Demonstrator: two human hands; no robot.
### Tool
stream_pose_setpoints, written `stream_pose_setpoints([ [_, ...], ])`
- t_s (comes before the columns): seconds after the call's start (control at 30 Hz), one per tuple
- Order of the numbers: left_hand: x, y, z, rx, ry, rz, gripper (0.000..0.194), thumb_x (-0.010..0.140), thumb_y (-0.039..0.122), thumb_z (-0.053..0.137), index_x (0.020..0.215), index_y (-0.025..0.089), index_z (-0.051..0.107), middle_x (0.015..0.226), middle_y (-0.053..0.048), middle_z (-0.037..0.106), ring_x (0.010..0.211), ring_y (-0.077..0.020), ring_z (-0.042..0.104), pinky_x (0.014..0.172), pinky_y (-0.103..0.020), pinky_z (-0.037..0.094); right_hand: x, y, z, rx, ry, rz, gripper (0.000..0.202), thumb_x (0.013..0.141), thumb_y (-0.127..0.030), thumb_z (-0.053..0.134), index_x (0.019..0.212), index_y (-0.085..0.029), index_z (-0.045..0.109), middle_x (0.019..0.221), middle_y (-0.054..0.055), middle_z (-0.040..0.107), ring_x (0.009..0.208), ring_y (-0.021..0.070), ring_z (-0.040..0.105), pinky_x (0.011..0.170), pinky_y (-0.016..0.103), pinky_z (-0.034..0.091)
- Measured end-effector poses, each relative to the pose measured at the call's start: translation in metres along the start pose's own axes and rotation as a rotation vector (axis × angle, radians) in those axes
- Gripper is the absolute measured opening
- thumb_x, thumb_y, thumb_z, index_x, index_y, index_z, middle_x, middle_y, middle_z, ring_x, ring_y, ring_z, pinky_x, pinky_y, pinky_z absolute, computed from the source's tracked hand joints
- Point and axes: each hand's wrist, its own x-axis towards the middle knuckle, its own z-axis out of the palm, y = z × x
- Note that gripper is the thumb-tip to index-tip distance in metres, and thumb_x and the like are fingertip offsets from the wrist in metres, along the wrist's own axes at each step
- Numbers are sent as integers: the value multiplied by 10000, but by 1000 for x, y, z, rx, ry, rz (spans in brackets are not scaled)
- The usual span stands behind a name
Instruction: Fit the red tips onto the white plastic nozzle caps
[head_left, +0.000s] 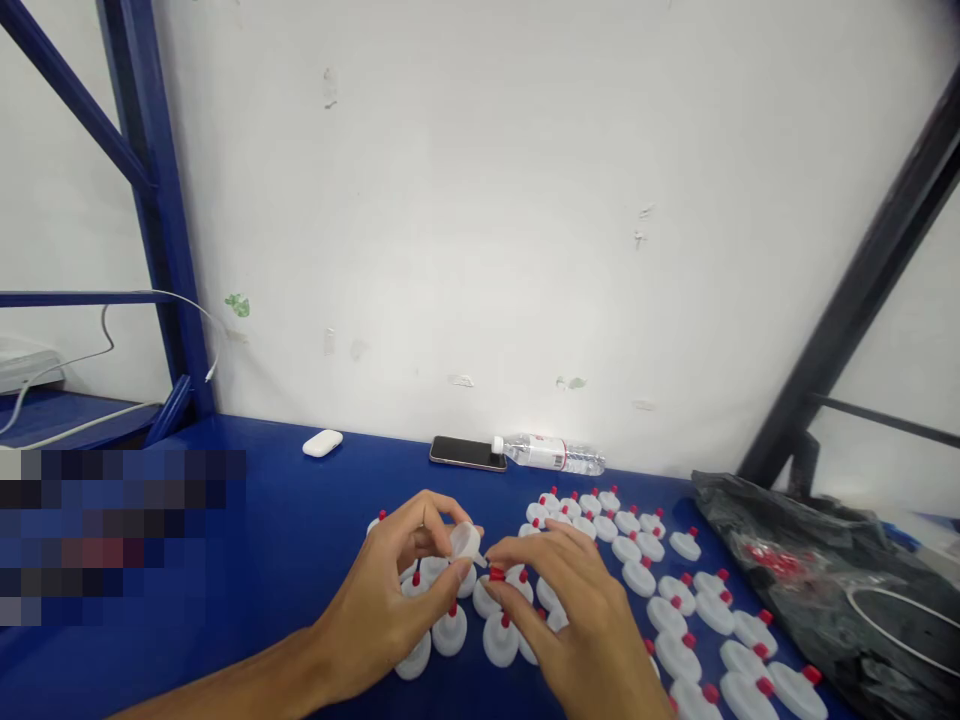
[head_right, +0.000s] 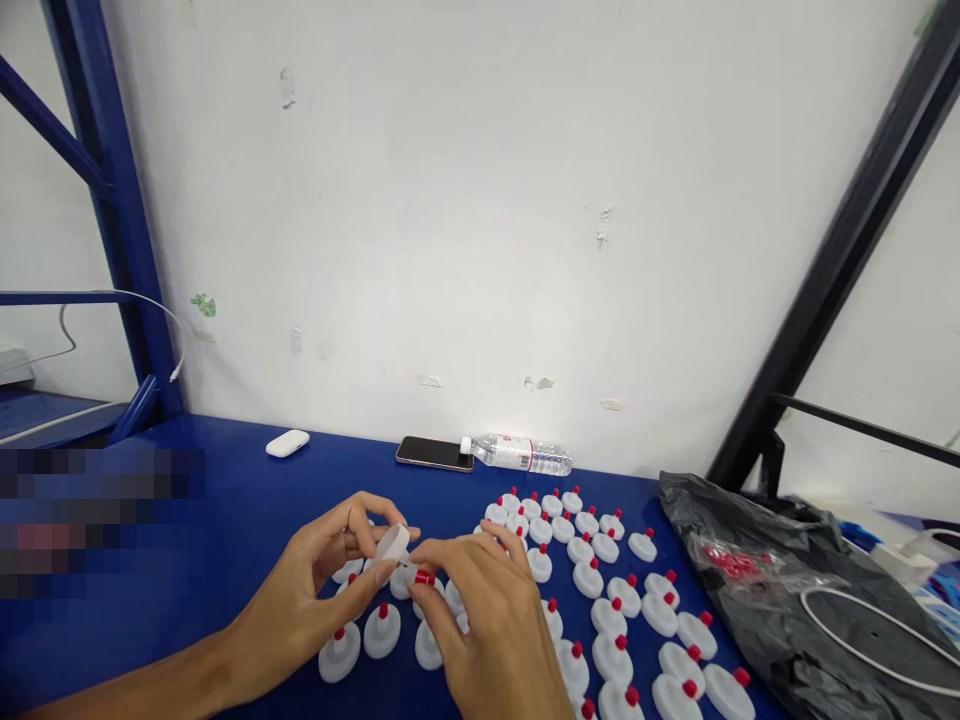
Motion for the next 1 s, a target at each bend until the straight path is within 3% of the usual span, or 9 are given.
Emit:
stream_pose_setpoints([
  [0.13, -8, 11, 5, -143, -113, -109, 259, 1046, 469, 579, 1150, 266, 456, 1057, -44, 686, 920, -210, 708, 813, -333, 545, -1, -1, 1, 27, 4, 17, 173, 988, -174, 663, 1102, -301, 638, 993, -12, 804, 858, 207, 767, 1060, 465, 502],
  [0.27, -11, 14, 3, -175, -135, -166, 327, 1039, 518, 574, 1240, 282, 468, 986, -23, 709, 900, -208, 689, 861, -351, 542, 0, -2, -2, 49, 21, 27, 195, 975, -182, 691, 1111, -312, 640, 1000, -25, 809, 837, 207, 765, 1050, 463, 501],
  [0.37, -10, 11, 1, -162, -130, -128, 288, 1045, 476, 578, 1270, 300, 538, 1118, -25, 641, 932, -194, 677, 917, -357, 553, 1, -4, -1, 58, 21, 18, 322, 954, -165, 723, 1201, -338, 611, 1004, -60, 805, 800, 186, 756, 1045, 451, 490],
  [0.47, -8, 7, 0, -143, -163, -59, 264, 1057, 418, 568, 1294, 305, 599, 1233, -46, 561, 1029, -210, 673, 944, -357, 566, 2, -5, 1, 63, 48, 25, 303, 966, -167, 711, 1192, -328, 588, 989, -67, 801, 789, 176, 754, 1054, 454, 471],
  [0.6, -6, 5, -1, -86, -198, -9, 278, 1062, 400, 560, 1310, 301, 641, 1200, -59, 596, 1070, -226, 675, 959, -353, 575, 0, -4, 4, 47, 35, 1, 294, 1007, -232, 677, 1254, -320, 545, 975, -43, 803, 831, 195, 772, 1069, 488, 462],
  [0.73, -5, 8, -3, 45, -184, -14, 343, 1061, 451, 540, 1336, 296, 675, 1178, -71, 619, 955, -202, 658, 867, -319, 572, -1, -2, 5, 31, 54, 3, 259, 1057, -330, 603, 1297, -310, 509, 916, -18, 789, 821, 212, 777, 1072, 533, 471],
  [1.0, -4, 9, -8, 189, -169, -20, 415, 1075, 486, 468, 1415, 339, 655, 1177, -80, 617, 942, -216, 608, 846, -342, 540, 3, -8, -1, -38, 52, 3, 207, 1074, -290, 531, 1280, -298, 517, 867, -23, 796, 828, 229, 786, 1016, 500, 542],
])
